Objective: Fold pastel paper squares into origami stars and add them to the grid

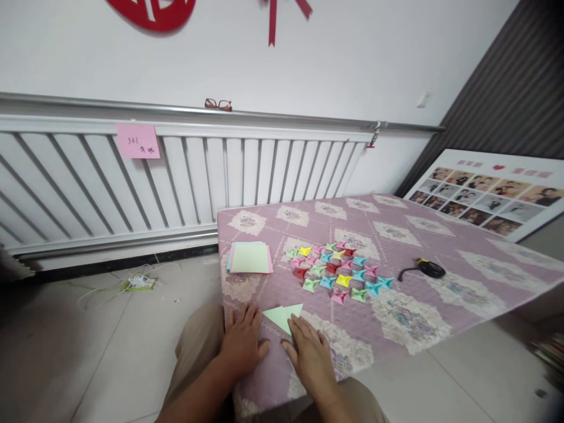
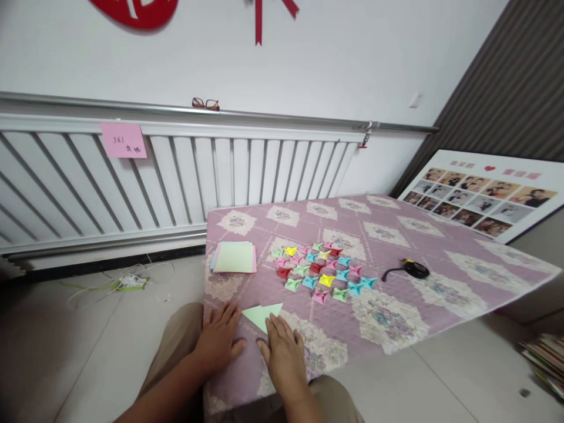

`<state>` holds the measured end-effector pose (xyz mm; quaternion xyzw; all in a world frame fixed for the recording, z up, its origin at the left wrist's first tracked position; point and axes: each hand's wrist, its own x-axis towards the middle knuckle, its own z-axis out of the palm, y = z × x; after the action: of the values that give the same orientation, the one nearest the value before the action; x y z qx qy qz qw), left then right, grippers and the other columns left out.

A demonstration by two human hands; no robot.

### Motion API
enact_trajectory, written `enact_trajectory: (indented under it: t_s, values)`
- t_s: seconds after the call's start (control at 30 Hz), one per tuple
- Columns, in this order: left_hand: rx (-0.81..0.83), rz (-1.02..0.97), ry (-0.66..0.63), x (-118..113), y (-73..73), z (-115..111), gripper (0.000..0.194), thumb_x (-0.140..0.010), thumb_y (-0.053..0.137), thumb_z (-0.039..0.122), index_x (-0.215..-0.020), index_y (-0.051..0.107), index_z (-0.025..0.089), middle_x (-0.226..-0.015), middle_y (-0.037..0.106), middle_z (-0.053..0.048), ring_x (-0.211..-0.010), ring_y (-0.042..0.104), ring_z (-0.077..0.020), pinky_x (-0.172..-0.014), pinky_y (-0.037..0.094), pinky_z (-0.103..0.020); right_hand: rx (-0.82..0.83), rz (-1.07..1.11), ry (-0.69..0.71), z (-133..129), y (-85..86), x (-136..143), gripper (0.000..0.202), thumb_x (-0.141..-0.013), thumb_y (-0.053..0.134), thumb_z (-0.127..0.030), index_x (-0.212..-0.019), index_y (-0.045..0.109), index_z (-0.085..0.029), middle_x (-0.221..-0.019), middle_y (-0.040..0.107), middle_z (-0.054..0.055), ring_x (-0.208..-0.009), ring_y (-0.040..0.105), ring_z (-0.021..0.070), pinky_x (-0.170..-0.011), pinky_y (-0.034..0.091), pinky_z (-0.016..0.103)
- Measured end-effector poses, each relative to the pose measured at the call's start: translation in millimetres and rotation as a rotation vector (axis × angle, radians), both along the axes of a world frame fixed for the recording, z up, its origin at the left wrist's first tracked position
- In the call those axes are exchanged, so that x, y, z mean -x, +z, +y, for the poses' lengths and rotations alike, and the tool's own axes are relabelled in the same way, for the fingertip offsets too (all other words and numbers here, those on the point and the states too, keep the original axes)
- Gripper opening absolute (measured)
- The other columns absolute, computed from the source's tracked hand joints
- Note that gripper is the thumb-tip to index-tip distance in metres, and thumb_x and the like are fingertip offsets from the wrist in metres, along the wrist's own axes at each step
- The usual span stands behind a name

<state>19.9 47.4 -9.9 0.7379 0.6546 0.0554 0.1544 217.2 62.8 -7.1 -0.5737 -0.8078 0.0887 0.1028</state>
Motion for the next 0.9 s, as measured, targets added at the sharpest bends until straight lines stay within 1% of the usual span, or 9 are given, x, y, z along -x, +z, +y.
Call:
enact_trajectory:
  t_s: [0.17,0.3,0.4,0.47,0.53,0.6,0.67,0.77,0.9]
  values:
    - [-0.072,-0.111,0.081,3,-3.0,-10,0.062,-0.083,0.043,0.035,-0.143,0.034,0.02,-0.151,0.027,-0.004,-0.14,0.017,-0.0252,-0.114,0.008,-0.046,-0.059,0.102,-0.017,10,9.0,0,0.046,-0.079,0.057,-0.023,-0.124,0.053,-0.023,-0.123,0.061,0.007,-0.117,0.051,0.0233,-0.094,0.035,0.038]
    - [-0.142,-0.239,0.123,4,-8.4,-23,0.055,-0.08,0.044,0.022,-0.135,0.046,0.019,-0.145,0.038,-0.006,-0.135,0.028,-0.025,-0.113,0.013,-0.046,-0.113,0.143,-0.1,11,8.5,10,0.022,-0.08,0.056,-0.026,-0.102,0.061,-0.022,-0.11,0.065,0.006,-0.106,0.055,0.0241,-0.087,0.038,0.037]
    - [-0.211,-0.466,0.115,-2,-15.0,-37,0.052,-0.075,0.047,0.016,-0.127,0.055,0.017,-0.138,0.047,-0.009,-0.13,0.036,-0.0263,-0.112,0.018,-0.047,-0.152,0.151,-0.177,11,1.4,20,0.014,-0.082,0.052,-0.026,-0.09,0.062,-0.021,-0.113,0.063,0.009,-0.107,0.054,0.0275,-0.09,0.035,0.043]
    - [-0.202,-0.743,0.142,-9,-17.7,-45,0.051,-0.075,0.05,0.018,-0.125,0.055,0.017,-0.134,0.05,-0.011,-0.126,0.041,-0.0258,-0.111,0.024,-0.043,-0.176,0.22,-0.207,10,-4.1,23,0.012,-0.082,0.052,-0.027,-0.081,0.062,-0.021,-0.113,0.063,0.01,-0.107,0.054,0.029,-0.092,0.034,0.047]
    - [-0.077,-1.078,0.259,-16,-16.4,-51,0.051,-0.076,0.055,0.024,-0.127,0.053,0.016,-0.131,0.053,-0.013,-0.12,0.047,-0.0248,-0.105,0.033,-0.039,-0.19,0.309,-0.203,8,-8.7,25,0.015,-0.082,0.051,-0.03,-0.074,0.06,-0.021,-0.109,0.065,0.009,-0.105,0.055,0.0283,-0.092,0.035,0.047]
    - [0.227,-1.37,0.471,-23,-10.2,-53,0.052,-0.077,0.06,0.035,-0.124,0.051,0.017,-0.123,0.057,-0.013,-0.105,0.057,-0.0234,-0.088,0.045,-0.036,-0.203,0.406,-0.158,3,-11.6,27,0.019,-0.083,0.05,-0.033,-0.07,0.058,-0.022,-0.105,0.066,0.009,-0.102,0.057,0.0264,-0.091,0.038,0.045]
    - [0.439,-1.59,0.597,-27,-0.7,-54,0.058,-0.072,0.067,0.046,-0.12,0.052,0.018,-0.115,0.061,-0.012,-0.094,0.061,-0.0206,-0.076,0.046,-0.03,-0.221,0.507,-0.105,-6,-13.0,32,0.023,-0.085,0.048,-0.035,-0.069,0.057,-0.022,-0.104,0.065,0.009,-0.1,0.058,0.0244,-0.089,0.042,0.041]
    - [0.524,-1.87,0.613,-29,13.1,-56,0.061,-0.063,0.074,0.055,-0.108,0.054,0.018,-0.104,0.065,-0.01,-0.085,0.062,-0.0182,-0.071,0.043,-0.027,-0.238,0.612,-0.067,-25,-13.3,42,0.023,-0.085,0.048,-0.035,-0.068,0.058,-0.023,-0.106,0.064,0.009,-0.1,0.058,0.0233,-0.086,0.045,0.039]
    - [0.563,-2.056,0.565,-31,22.2,-63,0.047,-0.064,0.078,0.049,-0.091,0.056,0.017,-0.091,0.068,-0.008,-0.086,0.064,-0.0213,-0.075,0.044,-0.03,-0.275,0.625,-0.01,-47,-11.8,52,0.019,-0.084,0.051,-0.032,-0.07,0.061,-0.024,-0.11,0.062,0.007,-0.103,0.056,0.0242,-0.087,0.045,0.041]
